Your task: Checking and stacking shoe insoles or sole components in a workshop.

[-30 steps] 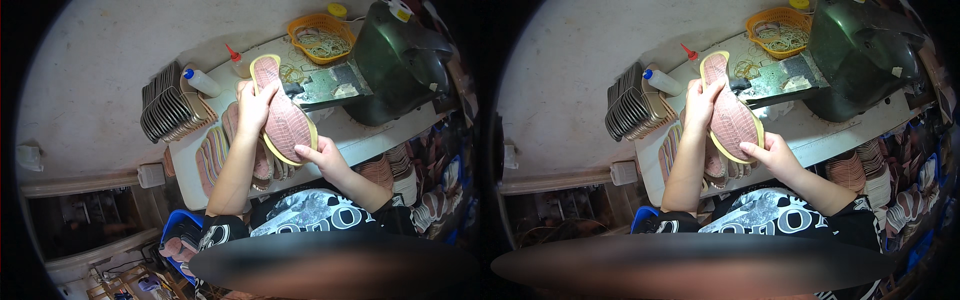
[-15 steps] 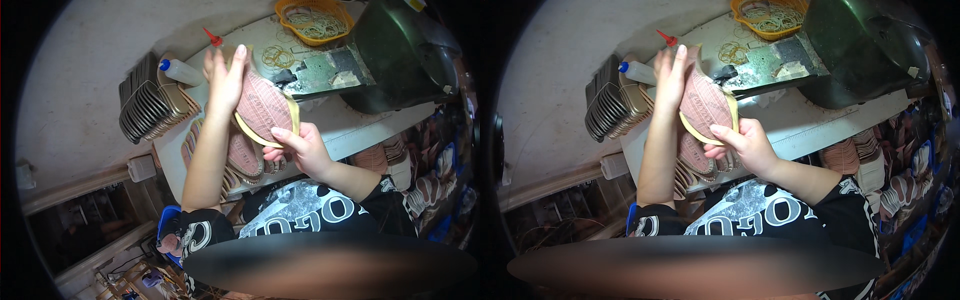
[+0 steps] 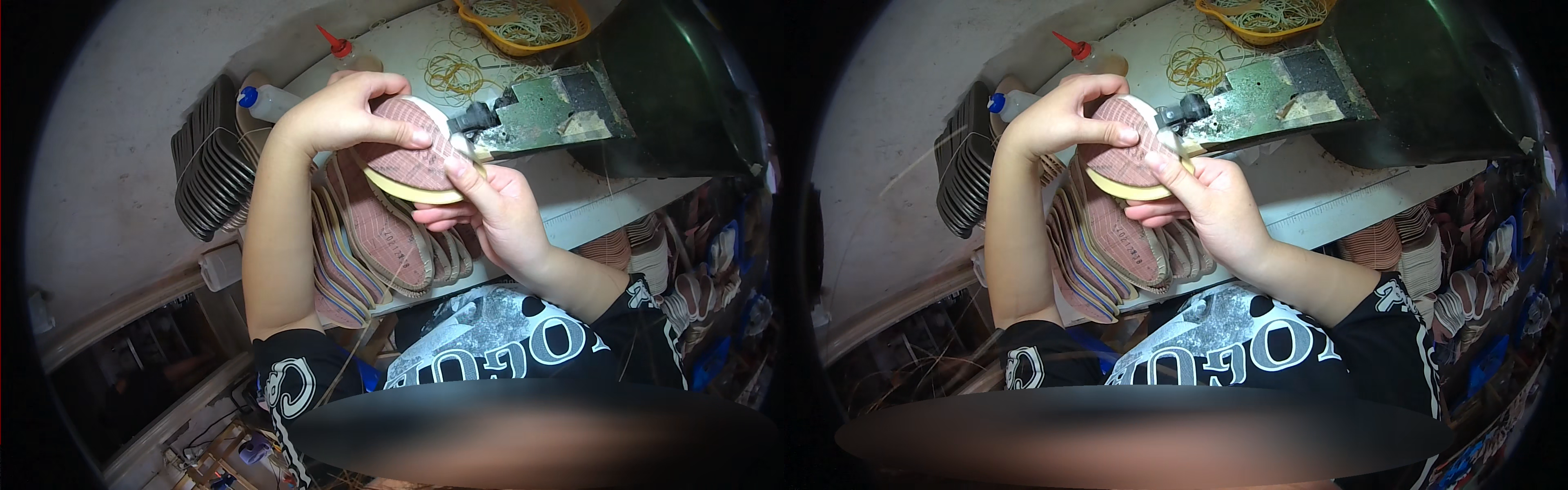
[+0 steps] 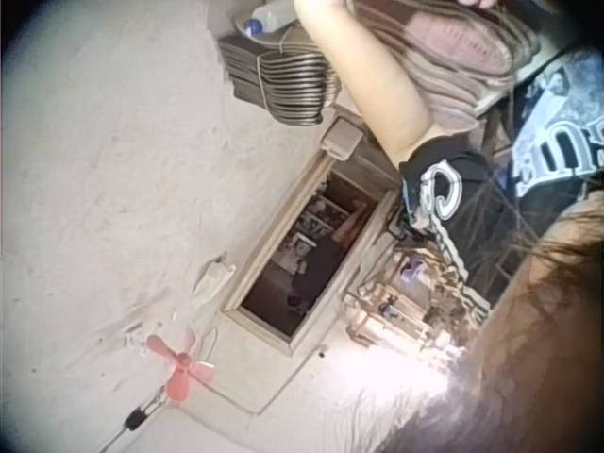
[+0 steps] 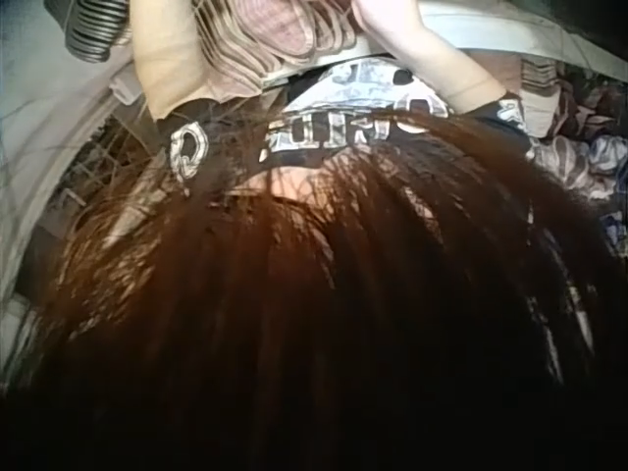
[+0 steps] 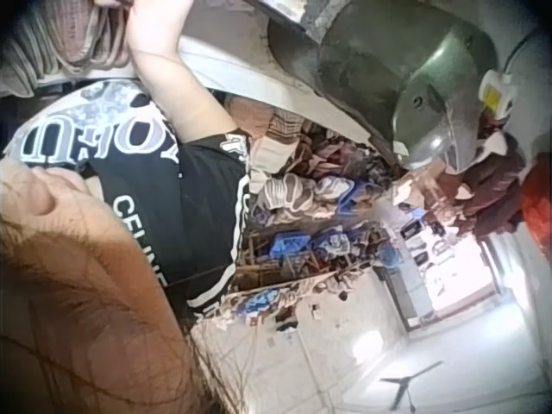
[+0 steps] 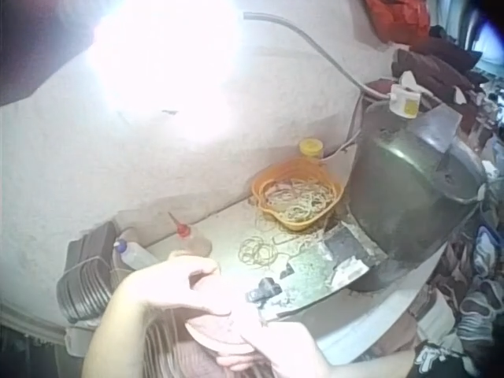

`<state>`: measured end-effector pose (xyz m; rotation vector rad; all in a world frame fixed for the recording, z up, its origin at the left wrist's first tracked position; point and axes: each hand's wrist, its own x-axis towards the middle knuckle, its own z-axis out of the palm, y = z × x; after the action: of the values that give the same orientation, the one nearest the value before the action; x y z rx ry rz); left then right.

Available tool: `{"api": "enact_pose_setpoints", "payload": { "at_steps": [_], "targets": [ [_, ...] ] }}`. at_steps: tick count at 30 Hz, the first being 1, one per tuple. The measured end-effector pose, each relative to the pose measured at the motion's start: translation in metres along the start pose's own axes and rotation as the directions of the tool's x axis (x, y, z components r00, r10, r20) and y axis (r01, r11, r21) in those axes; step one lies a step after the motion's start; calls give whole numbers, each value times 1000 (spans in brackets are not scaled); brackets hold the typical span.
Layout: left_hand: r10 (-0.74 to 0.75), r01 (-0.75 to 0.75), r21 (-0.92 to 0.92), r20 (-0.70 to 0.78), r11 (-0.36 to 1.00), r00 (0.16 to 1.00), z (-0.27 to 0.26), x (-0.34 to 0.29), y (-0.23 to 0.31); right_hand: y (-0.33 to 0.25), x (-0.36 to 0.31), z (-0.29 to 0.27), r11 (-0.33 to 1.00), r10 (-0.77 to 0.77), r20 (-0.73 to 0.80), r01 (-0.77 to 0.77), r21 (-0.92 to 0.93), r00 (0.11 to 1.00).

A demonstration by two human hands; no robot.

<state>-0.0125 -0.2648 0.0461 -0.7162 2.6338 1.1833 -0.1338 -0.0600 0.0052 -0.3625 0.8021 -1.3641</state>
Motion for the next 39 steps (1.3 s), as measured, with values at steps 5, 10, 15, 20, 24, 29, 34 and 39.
{"api": "enact_pose_setpoints", "payload": {
  "at_steps": [5,10,15,20,24,29,34,39],
  "targets": [
    [-130,127,-188,-4,974,992,10,-15,4,-4,2,1,1000,11,-13,-11,-6,1000],
    [-246,229,-430,16,873,969,24,-31,12,-9,3,-4,1000,-25,17,25,-7,1000],
    [-369,280,-636,-8,719,929,36,-43,28,-4,5,-4,998,-59,-10,59,-8,998],
    [-458,341,-605,-44,720,888,44,-53,36,-1,9,-12,994,-65,37,68,-80,997],
    [-558,438,-535,-78,723,826,51,-56,51,-4,6,-15,992,-83,52,87,-91,995],
    [-633,412,-676,-104,611,767,73,-56,54,-4,6,-25,971,-14,157,51,-232,988],
    [-645,371,-750,-97,548,758,92,-58,55,-14,-12,-27,848,51,207,67,-526,977],
    [-495,329,-825,69,460,866,103,-66,67,-30,0,-49,797,-91,181,181,-576,979]
  ]
}}
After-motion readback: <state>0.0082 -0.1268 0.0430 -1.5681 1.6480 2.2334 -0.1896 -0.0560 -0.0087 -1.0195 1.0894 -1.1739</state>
